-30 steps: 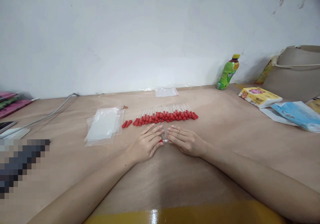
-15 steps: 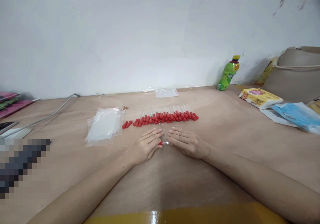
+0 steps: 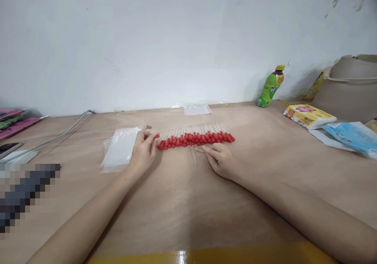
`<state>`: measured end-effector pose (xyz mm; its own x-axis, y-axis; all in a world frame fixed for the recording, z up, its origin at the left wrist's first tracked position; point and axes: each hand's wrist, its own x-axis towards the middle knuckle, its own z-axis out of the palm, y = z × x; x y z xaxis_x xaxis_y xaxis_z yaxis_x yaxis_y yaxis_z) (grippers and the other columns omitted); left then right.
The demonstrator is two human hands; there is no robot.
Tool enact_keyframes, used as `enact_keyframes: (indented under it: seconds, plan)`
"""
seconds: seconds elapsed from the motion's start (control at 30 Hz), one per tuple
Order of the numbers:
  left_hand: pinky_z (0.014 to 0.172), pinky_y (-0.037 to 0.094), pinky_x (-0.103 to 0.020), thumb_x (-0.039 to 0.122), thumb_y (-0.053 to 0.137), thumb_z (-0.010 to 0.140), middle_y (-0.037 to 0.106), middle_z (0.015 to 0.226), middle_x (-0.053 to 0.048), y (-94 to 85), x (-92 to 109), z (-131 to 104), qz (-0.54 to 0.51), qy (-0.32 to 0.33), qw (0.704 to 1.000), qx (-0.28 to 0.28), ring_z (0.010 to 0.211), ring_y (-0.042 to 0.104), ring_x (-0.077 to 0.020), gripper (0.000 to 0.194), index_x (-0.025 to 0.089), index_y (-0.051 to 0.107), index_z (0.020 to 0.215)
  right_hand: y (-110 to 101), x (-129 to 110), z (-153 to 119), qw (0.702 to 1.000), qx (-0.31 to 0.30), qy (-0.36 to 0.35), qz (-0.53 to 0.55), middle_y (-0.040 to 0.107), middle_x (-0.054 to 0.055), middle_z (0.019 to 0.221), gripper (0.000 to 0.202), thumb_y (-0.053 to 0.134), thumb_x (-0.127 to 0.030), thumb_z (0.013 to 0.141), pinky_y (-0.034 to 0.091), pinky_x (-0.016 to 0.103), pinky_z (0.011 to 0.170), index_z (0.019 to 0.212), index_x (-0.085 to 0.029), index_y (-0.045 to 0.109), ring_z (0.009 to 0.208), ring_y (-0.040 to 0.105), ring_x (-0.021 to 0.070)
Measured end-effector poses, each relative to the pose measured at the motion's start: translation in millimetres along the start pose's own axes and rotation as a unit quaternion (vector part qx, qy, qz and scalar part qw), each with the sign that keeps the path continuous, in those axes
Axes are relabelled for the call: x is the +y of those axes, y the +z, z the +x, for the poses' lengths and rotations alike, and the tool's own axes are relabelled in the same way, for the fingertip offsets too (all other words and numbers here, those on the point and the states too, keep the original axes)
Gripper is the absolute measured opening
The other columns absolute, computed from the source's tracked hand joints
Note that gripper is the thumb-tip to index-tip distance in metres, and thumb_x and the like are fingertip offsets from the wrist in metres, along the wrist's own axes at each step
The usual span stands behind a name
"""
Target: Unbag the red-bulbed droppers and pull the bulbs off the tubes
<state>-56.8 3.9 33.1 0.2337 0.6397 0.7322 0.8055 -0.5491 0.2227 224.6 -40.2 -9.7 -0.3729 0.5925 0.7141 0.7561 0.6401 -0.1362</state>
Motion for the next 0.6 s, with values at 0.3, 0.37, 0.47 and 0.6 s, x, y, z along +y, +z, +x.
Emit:
enact_keyframes:
  seconds: [0.3,0.37,0.47,0.6]
  plan:
    - [0.062,0.042,-0.028,0.036,0.053,0.073,0.061,0.072,-0.002,-17.5,-46.8,21.0,0.064,-0.226,0.959,-0.159,0.064,0.057,-0.0172,0.032,0.019,0.059,0.1,-0.7,-12.1,12.0,0.998,-0.032,0.03,0.049,0.059,0.006,0.074,0.016,0.042,-0.012,0.08,0.042,0.028,0.066,0.083,-0.015,0.057,0.071,0.054,0.0166]
    - [0.063,0.043,-0.027,0.04,0.054,0.072,0.062,0.073,-0.001,-17.0,-50.0,19.6,0.055,-0.255,0.947,-0.188,0.067,0.059,-0.0175,0.035,0.018,0.057,0.1,-1.5,-15.3,12.2,0.997,-0.053,0.033,0.053,0.06,0.007,0.077,0.016,0.042,-0.013,0.081,0.041,0.029,0.068,0.086,-0.014,0.058,0.074,0.054,0.0169]
    - [0.066,0.043,-0.027,0.044,0.053,0.073,0.063,0.077,-0.003,-14.8,-53.0,16.8,0.063,-0.261,0.936,-0.228,0.072,0.06,-0.0184,0.038,0.018,0.057,0.1,-3.4,-19.7,11.8,0.995,-0.074,0.043,0.05,0.06,0.006,0.077,0.016,0.046,-0.019,0.082,0.039,0.031,0.071,0.09,-0.015,0.06,0.076,0.053,0.0172]
    - [0.075,0.042,-0.033,0.046,0.047,0.078,0.062,0.081,-0.005,-12.6,-46.8,14.0,0.141,-0.188,0.956,-0.173,0.082,0.056,-0.0231,0.034,0.019,0.062,0.091,-6.4,-23.5,11.9,0.992,-0.104,0.048,0.044,0.06,0.006,0.082,0.023,0.053,-0.032,0.081,0.036,0.033,0.075,0.096,-0.016,0.061,0.08,0.053,0.0181]
